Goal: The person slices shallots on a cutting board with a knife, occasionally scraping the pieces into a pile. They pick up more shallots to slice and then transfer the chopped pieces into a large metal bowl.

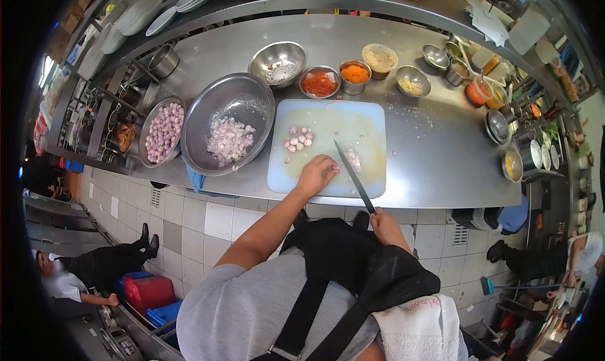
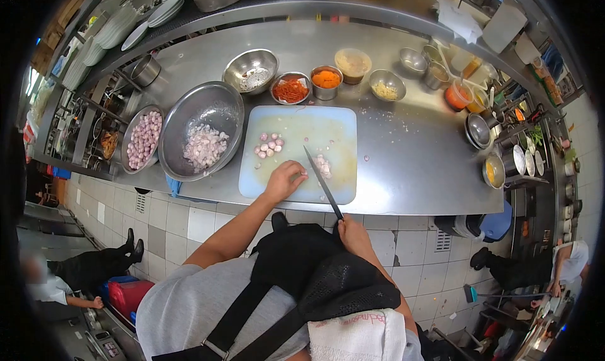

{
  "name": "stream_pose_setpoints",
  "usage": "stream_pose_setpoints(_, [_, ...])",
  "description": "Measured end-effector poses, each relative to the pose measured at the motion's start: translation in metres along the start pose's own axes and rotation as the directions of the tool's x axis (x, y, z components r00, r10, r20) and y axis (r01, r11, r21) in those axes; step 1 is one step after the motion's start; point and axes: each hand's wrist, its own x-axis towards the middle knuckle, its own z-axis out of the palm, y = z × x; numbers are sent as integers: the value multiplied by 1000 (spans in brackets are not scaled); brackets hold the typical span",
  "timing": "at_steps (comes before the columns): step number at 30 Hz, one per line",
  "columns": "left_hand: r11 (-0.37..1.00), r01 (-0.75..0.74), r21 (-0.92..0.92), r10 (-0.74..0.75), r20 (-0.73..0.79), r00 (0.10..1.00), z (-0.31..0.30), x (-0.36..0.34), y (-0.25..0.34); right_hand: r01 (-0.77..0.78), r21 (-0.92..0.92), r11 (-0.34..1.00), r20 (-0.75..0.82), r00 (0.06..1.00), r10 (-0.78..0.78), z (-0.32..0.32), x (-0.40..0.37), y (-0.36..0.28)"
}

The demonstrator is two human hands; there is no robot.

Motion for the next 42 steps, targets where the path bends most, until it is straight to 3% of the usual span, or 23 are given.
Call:
stream_pose_setpoints(4, [999,-25,-20,25,33,999,5,-2,-3,-22,-128,992,22,999,25,-3,-10,-16])
stream_pose_setpoints(13, [994,-71,-79,82,147,986,-2,7,-7,-36,-214,976,14,999,40,-7,-18,-22])
stream_pose_setpoints(23, [996,-78,-36,83,177,981,0,6,-8,-60,-182,981,37,997,67,-2,-13,-22])
stream_pose_setpoints(29, [990,-124,-72,131,103,986,-2,12,4,43,-25,999,42,998,-42,4,10,1])
stream_pose_setpoints(32, [996,-66,-58,73,120,990,1,14,2,31,72,997,17,999,-33,5,5,4])
stream_pose_setpoints(34, [986,144,79,-161,281,946,3,17,1,47,58,997,1,999,-48,3,5,7])
stream_pose_setpoints(38, [971,132,198,-185,279,942,7,18,-2,21,19,1000,17,1000,-22,-4,4,-3])
stream_pose_setpoints(40, [953,186,237,-235,200,951,3,19,7,23,-36,999,-13,1000,-23,-8,0,-9])
stream_pose_setpoints(42, [973,162,162,-188,164,968,-5,19,13,13,-56,998,-40,999,-15,-12,-8,-19])
